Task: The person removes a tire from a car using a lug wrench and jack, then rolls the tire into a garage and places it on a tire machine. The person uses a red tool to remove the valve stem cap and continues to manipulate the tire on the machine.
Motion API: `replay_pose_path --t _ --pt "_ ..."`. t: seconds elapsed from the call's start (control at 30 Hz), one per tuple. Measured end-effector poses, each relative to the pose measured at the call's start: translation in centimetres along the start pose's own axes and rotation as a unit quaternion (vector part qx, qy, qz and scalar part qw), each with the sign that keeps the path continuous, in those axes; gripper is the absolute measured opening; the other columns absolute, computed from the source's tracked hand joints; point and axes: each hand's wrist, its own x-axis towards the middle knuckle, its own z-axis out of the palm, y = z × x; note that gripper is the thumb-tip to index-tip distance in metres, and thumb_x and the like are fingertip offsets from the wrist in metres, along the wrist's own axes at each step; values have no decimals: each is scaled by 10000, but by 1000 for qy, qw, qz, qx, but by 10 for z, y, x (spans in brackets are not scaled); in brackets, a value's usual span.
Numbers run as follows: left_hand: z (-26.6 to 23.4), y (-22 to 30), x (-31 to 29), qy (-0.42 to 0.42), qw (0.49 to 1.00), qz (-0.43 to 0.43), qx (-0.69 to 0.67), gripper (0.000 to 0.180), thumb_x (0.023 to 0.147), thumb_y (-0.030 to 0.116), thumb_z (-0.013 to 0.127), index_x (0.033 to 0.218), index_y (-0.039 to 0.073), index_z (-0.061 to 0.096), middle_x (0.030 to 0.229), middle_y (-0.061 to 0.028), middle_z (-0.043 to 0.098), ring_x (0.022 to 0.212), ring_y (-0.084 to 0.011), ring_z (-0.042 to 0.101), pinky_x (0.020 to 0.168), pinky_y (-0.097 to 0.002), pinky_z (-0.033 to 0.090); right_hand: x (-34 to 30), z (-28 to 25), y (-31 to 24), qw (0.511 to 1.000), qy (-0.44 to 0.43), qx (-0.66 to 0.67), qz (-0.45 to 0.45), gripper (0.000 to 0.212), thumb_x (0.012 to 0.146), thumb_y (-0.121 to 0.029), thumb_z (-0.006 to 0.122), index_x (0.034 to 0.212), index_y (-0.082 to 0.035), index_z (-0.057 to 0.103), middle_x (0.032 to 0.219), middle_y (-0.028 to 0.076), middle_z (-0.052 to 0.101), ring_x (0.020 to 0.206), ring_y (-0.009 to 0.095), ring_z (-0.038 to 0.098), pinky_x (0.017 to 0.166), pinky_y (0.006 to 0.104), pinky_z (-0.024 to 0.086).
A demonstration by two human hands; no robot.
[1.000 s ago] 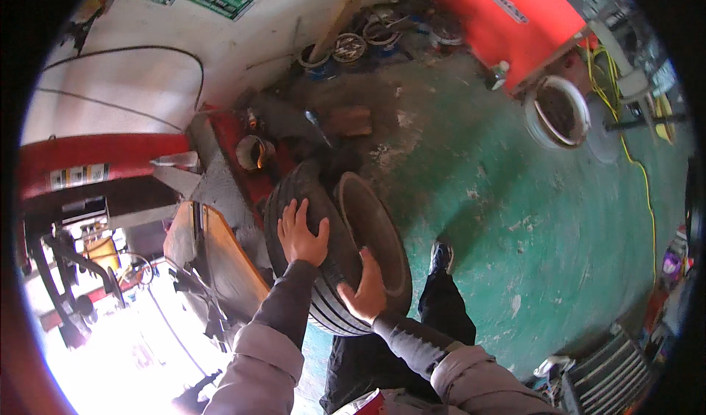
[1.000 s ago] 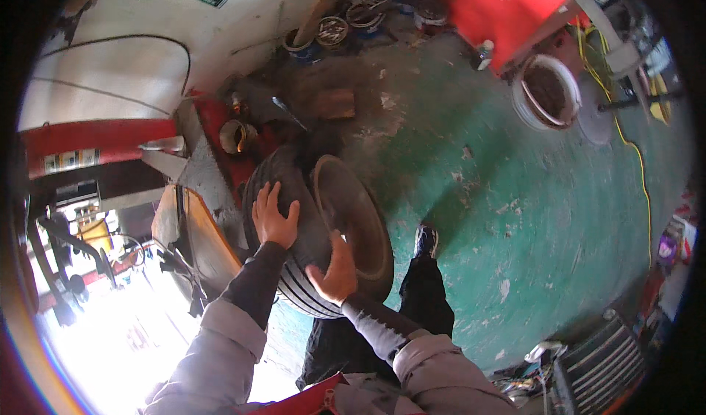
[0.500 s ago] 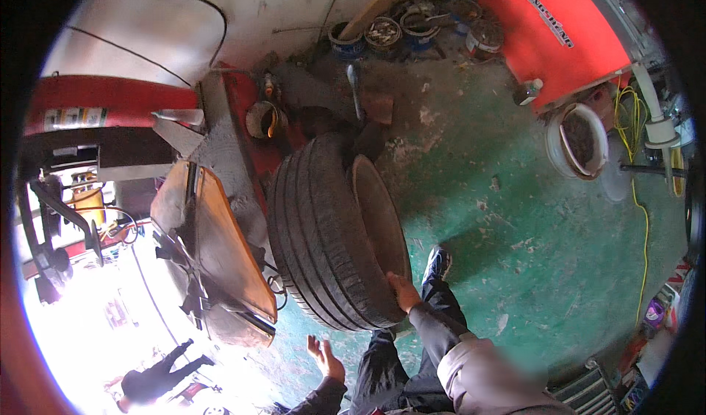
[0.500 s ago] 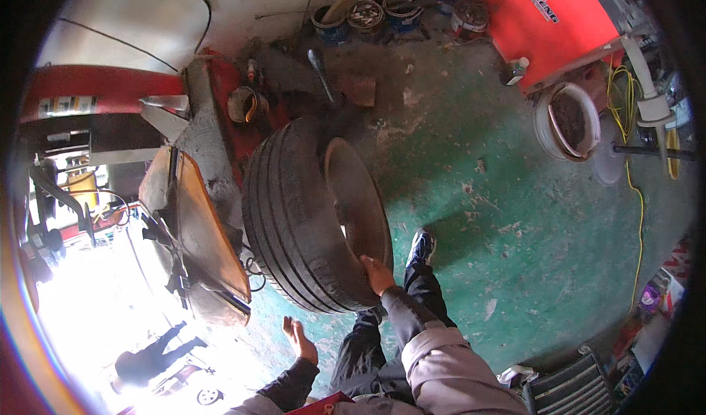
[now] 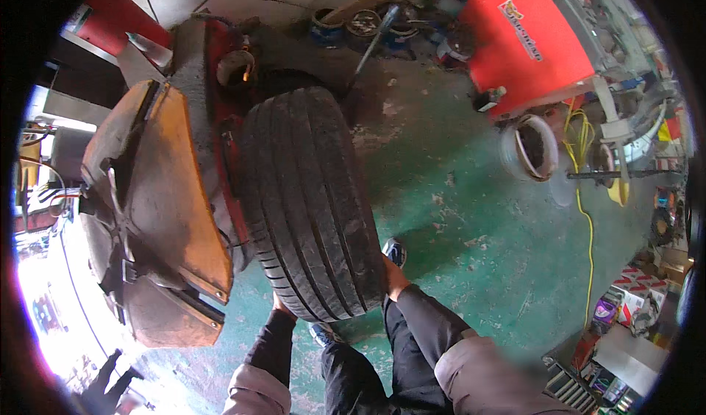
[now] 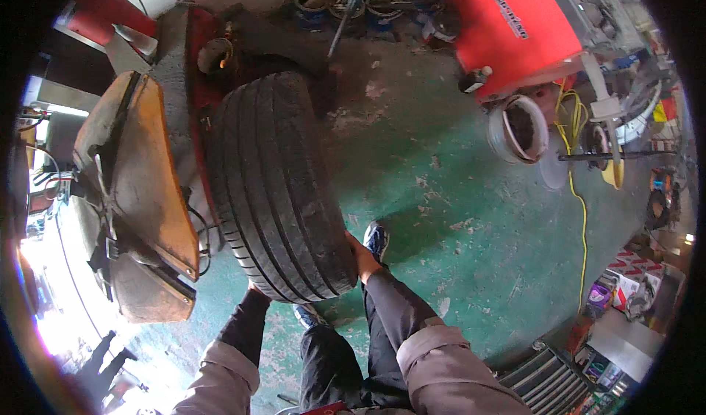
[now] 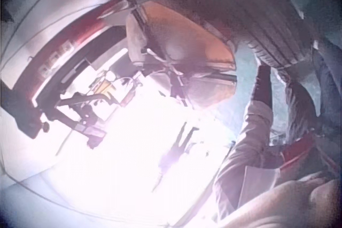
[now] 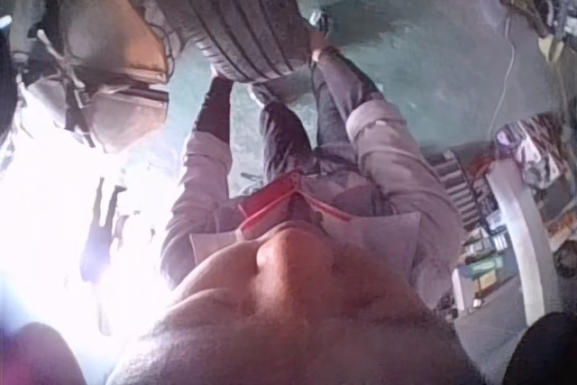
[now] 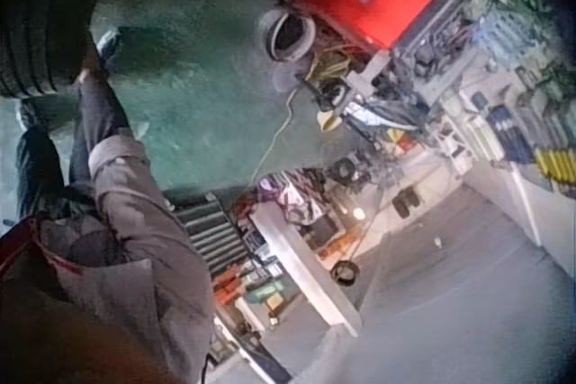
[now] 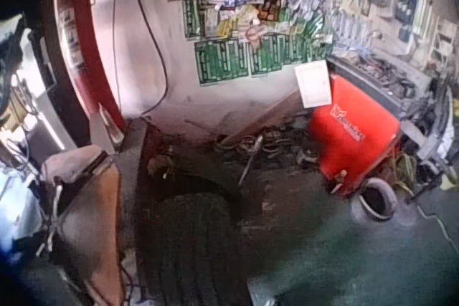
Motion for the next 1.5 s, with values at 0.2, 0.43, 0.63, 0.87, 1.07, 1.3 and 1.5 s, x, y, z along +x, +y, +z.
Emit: replay_pose_path --t 0.2,0.43,0.63,0.87,1.07,1.3,1.5 --pt "9 -4 20 -61 998 -34 6 650 1120 554 452 1566 91 541 1535 -140 623 1367 -367 603 1199 -544 468 -1 -6 8 999 11 28 -23 474 1159 -348 493 1564 -111 560 1457 68 689 1300 234 670 1120 404 533" --pt "12 -4 11 -84 995 -46 -2 660 1123 561 446 1569 82 537 1541 -141 615 1380 -354 591 1206 -533 456 -9 -2 14 999 6 25 -38 468 1167 -275 486 1600 -97 502 1515 81 640 1347 224 629 1140 390 514" --pt "6 -14 -14 -80 995 -65 -9 669 1126 566 441 1571 75 534 1547 -141 608 1391 -344 581 1212 -523 446 -12 -12 21 990 -45 -90 -93 497 1176 -272 458 1638 -88 446 1558 71 602 1387 205 589 1169 370 474" --pt "8 -17 -48 -76 992 -93 -26 680 1129 572 434 1574 67 530 1553 -142 600 1404 -331 570 1219 -511 434 -12 -14 20 994 -34 -94 -37 622 1185 -496 391 1665 -103 437 1631 47 545 1473 173 508 1249 342 362" --pt "18 -15 -69 -63 992 -103 -37 690 1132 578 429 1576 60 527 1559 -142 594 1414 -320 560 1225 -502 424 -27 7 11 992 -19 -116 -38 690 1156 -596 383 1615 -97 509 1608 75 577 1444 211 557 1231 363 404" --pt "69 11 -86 -10 993 -104 -48 701 1135 584 423 1579 51 524 1565 -143 586 1427 -307 548 1233 -490 412 -91 106 -85 994 10 40 103 707 1149 -623 353 1607 -112 522 1552 85 631 1387 228 608 1208 405 456" --pt "141 36 -141 176 931 127 294 752 1147 612 314 1598 35 486 1603 -169 539 1500 -323 477 1286 -486 310 8 52 -218 881 -215 -377 189 963 1053 -818 319 1589 -45 522 1542 166 623 1454 318 531 1112 546 468"
